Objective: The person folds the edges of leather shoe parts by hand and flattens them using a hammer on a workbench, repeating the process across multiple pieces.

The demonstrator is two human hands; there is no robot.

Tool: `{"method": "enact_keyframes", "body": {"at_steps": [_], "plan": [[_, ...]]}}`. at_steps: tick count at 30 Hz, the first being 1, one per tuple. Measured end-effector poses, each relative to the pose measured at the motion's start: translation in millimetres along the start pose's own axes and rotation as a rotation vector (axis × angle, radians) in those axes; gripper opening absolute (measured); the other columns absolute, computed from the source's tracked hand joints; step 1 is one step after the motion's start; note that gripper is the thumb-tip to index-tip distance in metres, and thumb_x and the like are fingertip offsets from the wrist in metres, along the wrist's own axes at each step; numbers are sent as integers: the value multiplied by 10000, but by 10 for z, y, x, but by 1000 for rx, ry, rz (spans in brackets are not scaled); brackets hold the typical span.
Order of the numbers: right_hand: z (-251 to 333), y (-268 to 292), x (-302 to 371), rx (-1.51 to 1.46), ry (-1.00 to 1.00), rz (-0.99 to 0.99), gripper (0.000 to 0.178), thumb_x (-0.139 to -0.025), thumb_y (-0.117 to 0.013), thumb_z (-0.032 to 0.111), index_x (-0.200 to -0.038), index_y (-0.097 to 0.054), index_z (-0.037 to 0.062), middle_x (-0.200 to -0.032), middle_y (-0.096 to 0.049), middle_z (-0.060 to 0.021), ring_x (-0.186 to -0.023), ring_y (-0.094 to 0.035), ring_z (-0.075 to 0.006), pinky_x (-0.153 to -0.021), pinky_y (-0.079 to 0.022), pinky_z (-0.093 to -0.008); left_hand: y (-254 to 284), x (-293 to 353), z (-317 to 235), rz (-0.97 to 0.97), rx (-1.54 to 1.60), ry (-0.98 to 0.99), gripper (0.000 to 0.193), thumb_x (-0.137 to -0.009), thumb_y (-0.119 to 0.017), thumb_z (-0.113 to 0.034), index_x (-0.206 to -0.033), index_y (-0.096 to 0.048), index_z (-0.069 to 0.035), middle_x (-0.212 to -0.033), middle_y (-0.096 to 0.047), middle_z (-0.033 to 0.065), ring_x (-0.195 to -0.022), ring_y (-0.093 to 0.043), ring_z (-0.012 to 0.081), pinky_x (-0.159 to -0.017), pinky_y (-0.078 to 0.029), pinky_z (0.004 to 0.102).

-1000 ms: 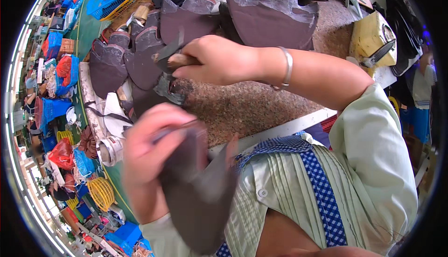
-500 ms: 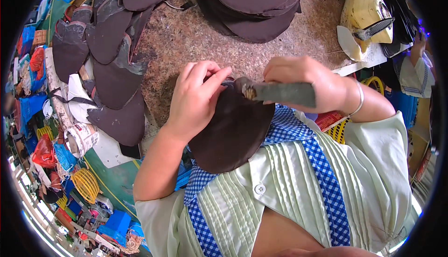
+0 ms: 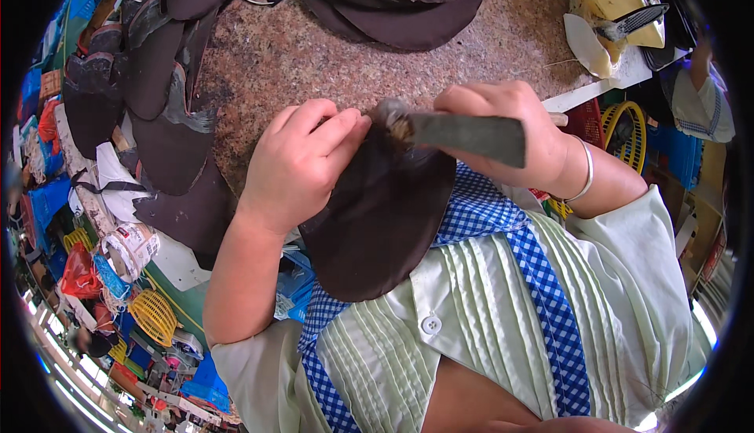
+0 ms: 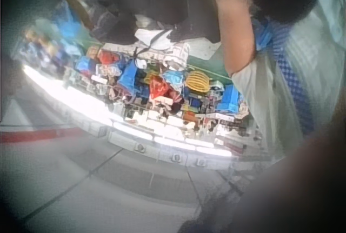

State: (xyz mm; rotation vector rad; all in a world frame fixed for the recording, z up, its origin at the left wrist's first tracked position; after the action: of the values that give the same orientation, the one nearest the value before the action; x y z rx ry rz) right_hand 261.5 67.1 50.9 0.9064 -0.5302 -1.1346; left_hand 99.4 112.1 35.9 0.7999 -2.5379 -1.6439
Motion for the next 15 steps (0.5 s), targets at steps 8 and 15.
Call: {"method": "enact_keyframes", "body": {"at_steps": [8,15], "plan": [[85,-75,-46,24,0,88,190,-744,-647,108,-907,-564,55,-687,-600,-115,-625,-631,-332,-556,-517,-420,27,15,-8,-76,-52,-61,211,-755,-701,-71,-964,-707,-52,-983,-651,29,-919,-598,233,-789,-462,374],[37,-32,-47,-11,-19,22,208,-736,-652,117,-909,-562,43,-685,-603,-121,-629,-636,-334,-566,-521,-426,-28,100,152,-148,85,110,246,-705,-740,-61,-947,-712,-91,-963,-641,32,-913,-604,244,-808,-452,393]]}}
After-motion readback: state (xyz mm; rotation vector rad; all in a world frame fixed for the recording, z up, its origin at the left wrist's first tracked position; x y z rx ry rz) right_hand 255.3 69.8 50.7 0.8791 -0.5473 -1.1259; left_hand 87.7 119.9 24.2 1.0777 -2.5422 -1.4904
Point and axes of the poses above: each hand's wrist, its own x-axis away from the middle knuckle, its own y-axis out of the back of the hand, z = x × y, the point moved 7 cm from there along -x, towards the middle knuckle
